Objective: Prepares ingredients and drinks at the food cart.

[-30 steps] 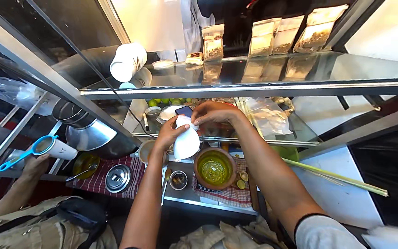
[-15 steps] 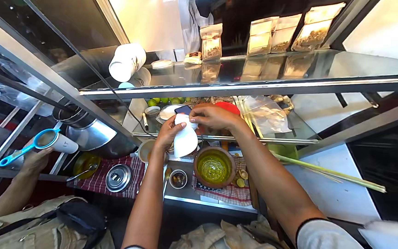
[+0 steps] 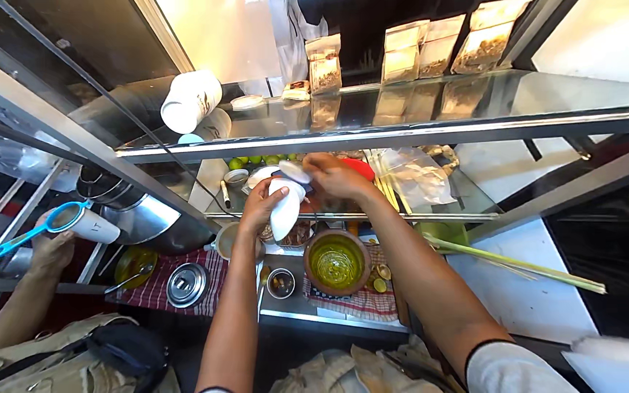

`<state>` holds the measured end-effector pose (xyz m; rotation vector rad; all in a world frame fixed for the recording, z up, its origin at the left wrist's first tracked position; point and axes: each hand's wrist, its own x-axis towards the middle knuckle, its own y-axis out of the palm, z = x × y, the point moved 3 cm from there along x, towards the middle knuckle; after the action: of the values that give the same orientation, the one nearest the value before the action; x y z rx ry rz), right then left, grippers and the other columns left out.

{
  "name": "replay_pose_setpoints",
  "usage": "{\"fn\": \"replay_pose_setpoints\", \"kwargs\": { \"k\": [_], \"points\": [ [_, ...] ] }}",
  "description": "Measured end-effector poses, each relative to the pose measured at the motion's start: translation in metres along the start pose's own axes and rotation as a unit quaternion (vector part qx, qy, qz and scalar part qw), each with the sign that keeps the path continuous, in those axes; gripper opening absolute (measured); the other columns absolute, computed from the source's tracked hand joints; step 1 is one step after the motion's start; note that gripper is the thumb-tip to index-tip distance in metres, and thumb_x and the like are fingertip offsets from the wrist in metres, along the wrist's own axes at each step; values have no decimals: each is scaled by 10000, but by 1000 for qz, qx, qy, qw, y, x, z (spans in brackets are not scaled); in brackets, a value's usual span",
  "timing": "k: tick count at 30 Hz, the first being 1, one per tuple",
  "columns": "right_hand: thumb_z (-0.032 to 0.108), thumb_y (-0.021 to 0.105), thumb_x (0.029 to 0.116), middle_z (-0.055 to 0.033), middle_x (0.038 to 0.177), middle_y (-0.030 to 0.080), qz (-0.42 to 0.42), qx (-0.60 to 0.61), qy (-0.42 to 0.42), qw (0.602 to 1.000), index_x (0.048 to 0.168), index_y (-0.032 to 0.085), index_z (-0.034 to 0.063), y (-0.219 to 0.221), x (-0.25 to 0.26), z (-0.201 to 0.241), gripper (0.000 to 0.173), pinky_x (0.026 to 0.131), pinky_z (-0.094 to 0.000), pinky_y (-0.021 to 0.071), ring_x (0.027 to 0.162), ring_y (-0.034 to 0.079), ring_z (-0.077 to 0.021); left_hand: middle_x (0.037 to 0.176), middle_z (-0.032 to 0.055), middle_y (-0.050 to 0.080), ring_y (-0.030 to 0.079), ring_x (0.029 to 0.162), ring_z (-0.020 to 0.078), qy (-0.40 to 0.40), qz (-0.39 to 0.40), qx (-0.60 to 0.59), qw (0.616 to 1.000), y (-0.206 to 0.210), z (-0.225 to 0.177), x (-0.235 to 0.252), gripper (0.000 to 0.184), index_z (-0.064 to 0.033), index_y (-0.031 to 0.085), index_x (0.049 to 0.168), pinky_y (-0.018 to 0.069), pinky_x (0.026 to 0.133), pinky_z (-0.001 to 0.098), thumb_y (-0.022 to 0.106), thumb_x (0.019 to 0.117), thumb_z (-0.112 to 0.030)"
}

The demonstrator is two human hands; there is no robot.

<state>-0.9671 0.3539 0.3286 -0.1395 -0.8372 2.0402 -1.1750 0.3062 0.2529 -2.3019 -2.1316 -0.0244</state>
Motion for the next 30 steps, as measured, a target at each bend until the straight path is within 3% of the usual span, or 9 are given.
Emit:
{"fn": "replay_pose_setpoints", "kwargs": {
  "k": [3,7,10,14,18,20,23,26,30],
  "points": [
    [251,433,1118,-104,1058,708,-84,47,76,992,1180,680,24,-8,-2,-8,341,952,-365,535,1006,670,-131,1163,81,717,696,961,180,-50,-85,93,991,-11,-2,3,488,-95,580,1365,578,845,401,739,945,-287],
    [219,426,1111,-146,1054,640,-70,8,107,992,1098,620,25,1,-2,-22,274,921,-432,516,1010,636,-231,1236,162,685,667,1129,252,-91,-153,185,966,-20,13,22,523,3,603,1313,537,981,476,790,879,-220],
    [187,439,1093,-173,1129,606,-133,-60,65,987,1083,602,12,16,-8,-28,240,955,-425,513,1072,620,-269,1283,166,662,632,1200,280,-40,-211,229,949,-15,14,19,398,-9,616,1301,495,1034,498,669,963,-212],
    [133,446,1072,-186,1142,616,-233,-92,-6,968,1123,608,-14,30,-30,-12,225,977,-416,531,1100,626,-289,1229,131,647,633,1059,235,59,-292,127,946,-3,3,-8,363,-61,586,1302,526,899,455,432,1086,-308],
    [91,468,1066,-149,1197,610,-259,-89,-75,959,1085,600,3,35,-69,7,160,982,-358,536,1143,615,-233,1011,24,677,637,842,115,42,-181,80,979,19,-21,-46,388,-119,631,1194,546,747,339,385,1106,-405],
    [89,475,1055,-157,1205,623,-243,-58,-108,962,1071,615,-18,39,-83,16,177,1016,-377,534,1175,615,-239,1218,45,696,685,1002,156,32,-97,64,993,31,-20,-59,401,-133,539,1364,580,830,380,476,1079,-409],
    [121,484,1058,-132,1186,631,-172,-13,-127,977,1050,623,3,51,-102,32,182,1023,-369,535,1184,612,-207,1411,72,596,663,1134,171,41,-47,29,998,48,-14,-72,833,-174,263,1595,593,884,365,737,922,-305],
    [158,484,1077,-87,1175,628,-128,4,-99,987,1059,620,40,60,-118,34,181,957,-318,569,1139,631,-147,1272,90,660,664,1104,160,47,-25,-25,998,63,-3,-87,720,-70,367,1516,574,919,342,719,920,-267],
    [216,476,1088,-82,1174,653,-78,-1,-73,994,1082,647,43,62,-131,32,243,936,-333,569,1105,650,-146,1322,103,633,650,1144,131,52,-1,-32,998,73,5,-100,977,-13,338,1530,570,942,301,792,815,-502]
  ]
}}
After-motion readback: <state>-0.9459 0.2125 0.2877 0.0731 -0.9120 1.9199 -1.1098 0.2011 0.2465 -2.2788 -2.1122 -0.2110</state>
